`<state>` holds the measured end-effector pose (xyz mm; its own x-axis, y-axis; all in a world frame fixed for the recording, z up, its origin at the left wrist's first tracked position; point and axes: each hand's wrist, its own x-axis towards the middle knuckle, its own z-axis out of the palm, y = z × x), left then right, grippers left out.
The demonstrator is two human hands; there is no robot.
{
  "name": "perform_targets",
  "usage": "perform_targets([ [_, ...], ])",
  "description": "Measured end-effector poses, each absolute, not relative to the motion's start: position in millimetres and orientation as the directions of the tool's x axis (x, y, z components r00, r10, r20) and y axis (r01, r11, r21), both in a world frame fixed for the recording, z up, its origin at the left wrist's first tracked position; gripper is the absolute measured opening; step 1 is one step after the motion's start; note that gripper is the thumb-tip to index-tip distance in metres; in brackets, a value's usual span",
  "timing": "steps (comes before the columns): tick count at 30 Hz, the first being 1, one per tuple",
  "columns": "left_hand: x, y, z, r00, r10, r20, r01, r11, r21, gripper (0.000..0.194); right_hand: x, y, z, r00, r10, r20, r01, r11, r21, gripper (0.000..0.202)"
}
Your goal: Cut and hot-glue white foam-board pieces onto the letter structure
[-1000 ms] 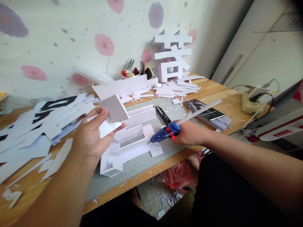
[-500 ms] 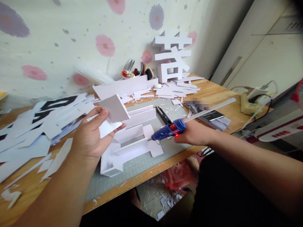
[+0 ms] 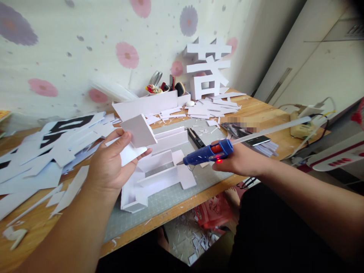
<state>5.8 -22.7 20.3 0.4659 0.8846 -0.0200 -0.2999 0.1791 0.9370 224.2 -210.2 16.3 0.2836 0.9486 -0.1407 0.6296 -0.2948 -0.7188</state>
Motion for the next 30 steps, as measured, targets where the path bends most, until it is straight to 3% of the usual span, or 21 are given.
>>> perform_targets([
  [6,6,-23,22,0.478,0.878,-0.028,-0.289,0.187,0.939,0.018,224,-213,21,0.185,0.981,-0.061,0.635,-0.167,-0.754,0.011],
  [14,7,-25,23,0.462,0.887,-0.027,-0.297,0.183,0.937,0.020,224,-212,18,0.195,0.980,-0.051,0.649,-0.168,-0.742,0.011],
  [23,7,-25,24,0.457,0.889,-0.035,-0.302,0.192,0.934,0.023,220,-206,9,0.202,0.975,-0.090,0.725,-0.211,-0.655,0.009],
  [30,8,-25,23,0.476,0.879,-0.029,-0.291,0.188,0.938,0.022,217,-203,8,0.242,0.960,-0.140,0.811,-0.279,-0.514,0.010],
])
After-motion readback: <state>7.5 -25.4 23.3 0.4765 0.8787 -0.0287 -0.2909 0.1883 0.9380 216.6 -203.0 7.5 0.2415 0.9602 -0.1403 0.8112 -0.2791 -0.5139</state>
